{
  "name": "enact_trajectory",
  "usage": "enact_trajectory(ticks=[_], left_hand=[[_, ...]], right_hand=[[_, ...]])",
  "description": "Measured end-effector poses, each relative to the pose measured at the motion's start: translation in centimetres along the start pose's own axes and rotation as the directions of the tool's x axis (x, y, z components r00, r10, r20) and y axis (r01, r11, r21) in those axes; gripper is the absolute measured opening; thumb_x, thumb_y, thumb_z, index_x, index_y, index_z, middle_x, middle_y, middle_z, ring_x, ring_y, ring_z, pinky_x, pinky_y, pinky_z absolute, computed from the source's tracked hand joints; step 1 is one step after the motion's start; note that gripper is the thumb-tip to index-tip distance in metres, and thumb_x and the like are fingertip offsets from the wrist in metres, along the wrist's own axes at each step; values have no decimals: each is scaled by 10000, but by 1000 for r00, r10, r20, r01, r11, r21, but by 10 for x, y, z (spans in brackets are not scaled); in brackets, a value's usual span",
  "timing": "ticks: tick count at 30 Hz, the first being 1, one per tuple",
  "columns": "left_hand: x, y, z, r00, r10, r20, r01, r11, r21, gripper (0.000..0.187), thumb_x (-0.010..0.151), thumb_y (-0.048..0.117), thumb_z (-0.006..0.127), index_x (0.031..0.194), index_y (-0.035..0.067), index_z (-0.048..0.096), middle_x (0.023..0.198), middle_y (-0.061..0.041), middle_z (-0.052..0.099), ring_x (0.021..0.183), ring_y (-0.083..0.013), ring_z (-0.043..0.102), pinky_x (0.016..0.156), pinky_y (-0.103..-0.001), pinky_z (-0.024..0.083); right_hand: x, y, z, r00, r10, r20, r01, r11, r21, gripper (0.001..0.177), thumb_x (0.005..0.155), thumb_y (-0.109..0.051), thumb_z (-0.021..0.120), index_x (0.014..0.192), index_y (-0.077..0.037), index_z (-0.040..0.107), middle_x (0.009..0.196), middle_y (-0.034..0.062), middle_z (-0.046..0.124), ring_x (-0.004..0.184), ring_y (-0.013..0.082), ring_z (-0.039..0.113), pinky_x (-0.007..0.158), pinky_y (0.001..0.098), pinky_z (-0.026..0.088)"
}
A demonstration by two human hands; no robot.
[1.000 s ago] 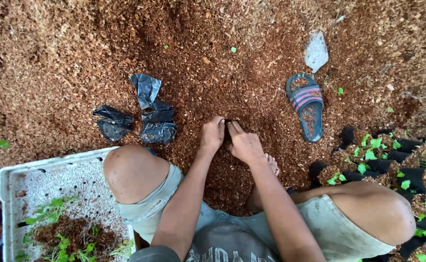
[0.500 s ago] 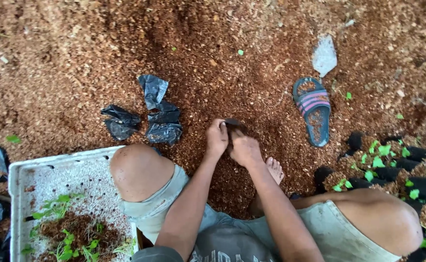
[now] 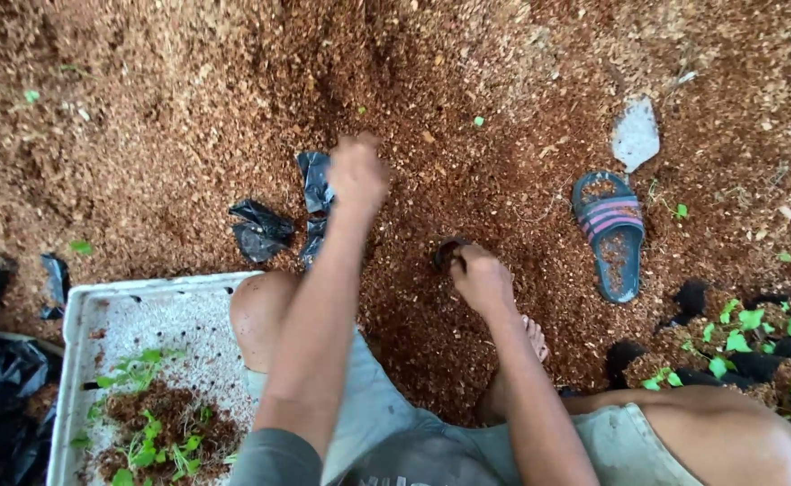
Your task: Planting small green seedlings into black plastic nursery bags filled with soil or mulch
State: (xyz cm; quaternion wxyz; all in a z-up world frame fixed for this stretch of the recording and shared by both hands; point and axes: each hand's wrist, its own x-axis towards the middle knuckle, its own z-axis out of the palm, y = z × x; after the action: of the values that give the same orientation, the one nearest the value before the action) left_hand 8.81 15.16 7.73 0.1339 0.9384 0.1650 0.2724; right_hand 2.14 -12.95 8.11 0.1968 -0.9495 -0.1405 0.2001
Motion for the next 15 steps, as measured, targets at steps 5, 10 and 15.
enact_trajectory(ticks=[5, 10, 15], left_hand=[[13, -103, 41, 744, -132, 655, -152, 921, 359, 269, 779, 128, 682, 1015, 202, 788, 942, -77, 757, 966, -361, 731, 643, -587, 614], [-16, -93, 30, 614, -278, 739, -142, 882, 449, 335, 893, 107, 593, 1214, 84, 688, 1140, -138, 740, 1142, -393, 640, 893, -561, 501], [-45, -127, 61, 703, 663, -258, -418, 678, 605, 233, 762, -160, 528, 967, -248, 596, 618, -278, 441, 530, -361, 456, 560, -596, 393]], right_hand=[[-7, -9, -37, 954, -101, -282, 154, 973, 172, 187, 935, -140, 687, 1096, -132, 783, 1070, 87, 774, 946, 283, 754, 754, 373, 612], [-9, 1, -37, 955, -102, -280, 153, 974, 170, 187, 933, -196, 678, 1087, -160, 778, 1133, 66, 764, 1035, 315, 729, 827, 446, 599], [-27, 7, -66, 934, -92, -345, 168, 966, 198, 178, 945, -122, 663, 1083, -97, 772, 1071, 150, 760, 1025, 368, 721, 874, 458, 583]])
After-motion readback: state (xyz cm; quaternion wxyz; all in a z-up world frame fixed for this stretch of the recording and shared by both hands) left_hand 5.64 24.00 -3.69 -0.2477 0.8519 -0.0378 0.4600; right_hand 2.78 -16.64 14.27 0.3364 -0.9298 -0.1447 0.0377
